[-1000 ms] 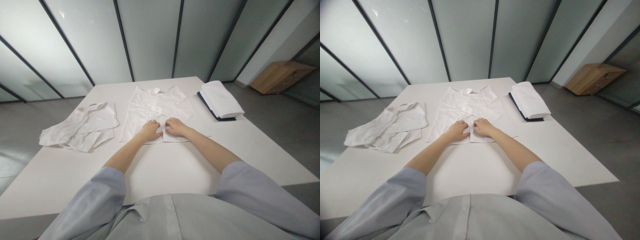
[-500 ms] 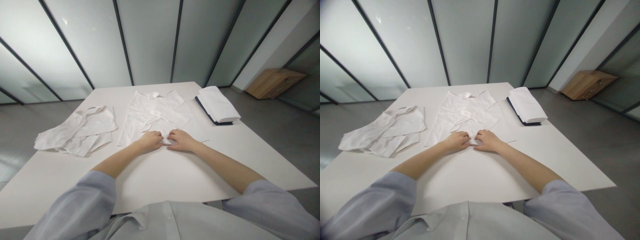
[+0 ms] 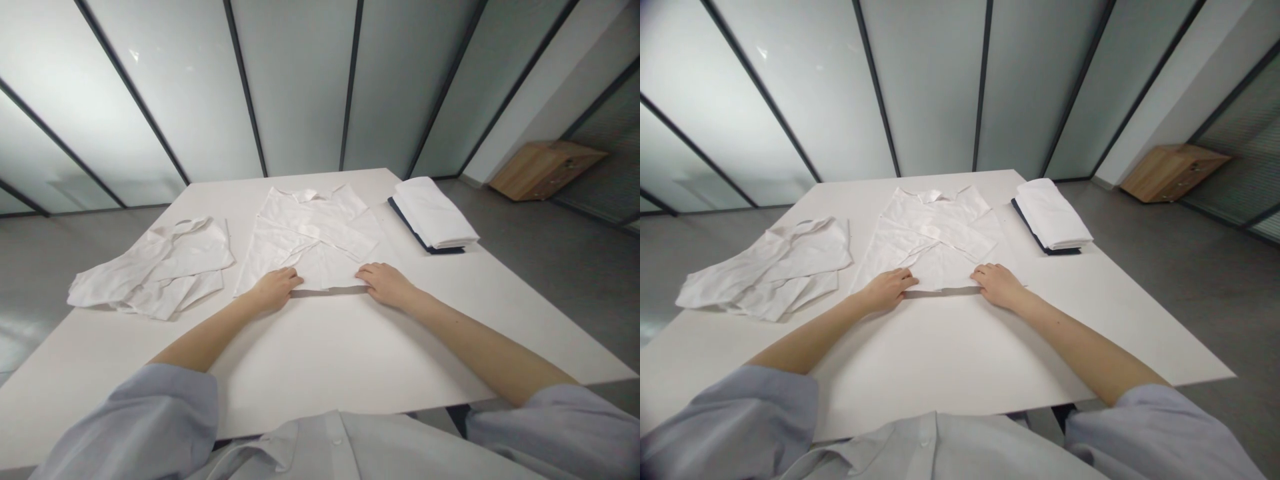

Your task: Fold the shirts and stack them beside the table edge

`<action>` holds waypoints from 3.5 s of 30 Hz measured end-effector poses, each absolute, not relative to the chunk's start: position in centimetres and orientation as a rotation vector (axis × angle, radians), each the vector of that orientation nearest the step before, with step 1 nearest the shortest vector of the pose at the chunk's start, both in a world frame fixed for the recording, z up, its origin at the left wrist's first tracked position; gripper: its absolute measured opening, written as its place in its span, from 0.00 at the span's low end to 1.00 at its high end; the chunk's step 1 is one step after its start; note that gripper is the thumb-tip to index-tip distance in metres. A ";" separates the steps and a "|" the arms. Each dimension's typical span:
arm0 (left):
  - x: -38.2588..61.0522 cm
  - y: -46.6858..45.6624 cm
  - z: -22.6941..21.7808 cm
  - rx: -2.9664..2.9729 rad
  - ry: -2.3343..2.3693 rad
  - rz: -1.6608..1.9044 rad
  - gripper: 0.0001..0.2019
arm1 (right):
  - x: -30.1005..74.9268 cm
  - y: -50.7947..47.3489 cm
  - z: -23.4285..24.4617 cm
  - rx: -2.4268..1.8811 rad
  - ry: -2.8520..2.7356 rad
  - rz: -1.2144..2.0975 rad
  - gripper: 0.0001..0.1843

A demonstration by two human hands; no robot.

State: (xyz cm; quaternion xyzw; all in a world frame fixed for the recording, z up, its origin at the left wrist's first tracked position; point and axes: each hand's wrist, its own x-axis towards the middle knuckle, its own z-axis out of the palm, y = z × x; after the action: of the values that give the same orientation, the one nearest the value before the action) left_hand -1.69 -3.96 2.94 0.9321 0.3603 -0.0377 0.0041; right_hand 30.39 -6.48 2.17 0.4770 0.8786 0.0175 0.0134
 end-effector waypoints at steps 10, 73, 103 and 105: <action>-9.6 -4.0 2.7 2.730 1.545 -0.113 0.24 | 37.3 -6.6 -0.1 1.833 2.777 0.112 0.26; 6.5 9.9 1.0 2.141 2.072 0.213 0.36 | 20.5 10.8 1.0 2.117 2.483 -0.165 0.31; 2.8 1.4 3.4 2.427 1.947 0.103 0.28 | 25.7 6.9 2.4 2.097 2.613 0.104 0.21; 4.5 0.5 2.9 2.392 1.900 0.047 0.28 | 23.1 5.1 2.7 2.021 2.636 -0.010 0.20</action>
State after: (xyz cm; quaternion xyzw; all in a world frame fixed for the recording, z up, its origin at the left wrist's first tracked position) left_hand 4.49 0.51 2.85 0.7823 0.6213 0.0154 0.0431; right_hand 23.08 5.13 2.67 0.6060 0.7904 -0.0029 -0.0900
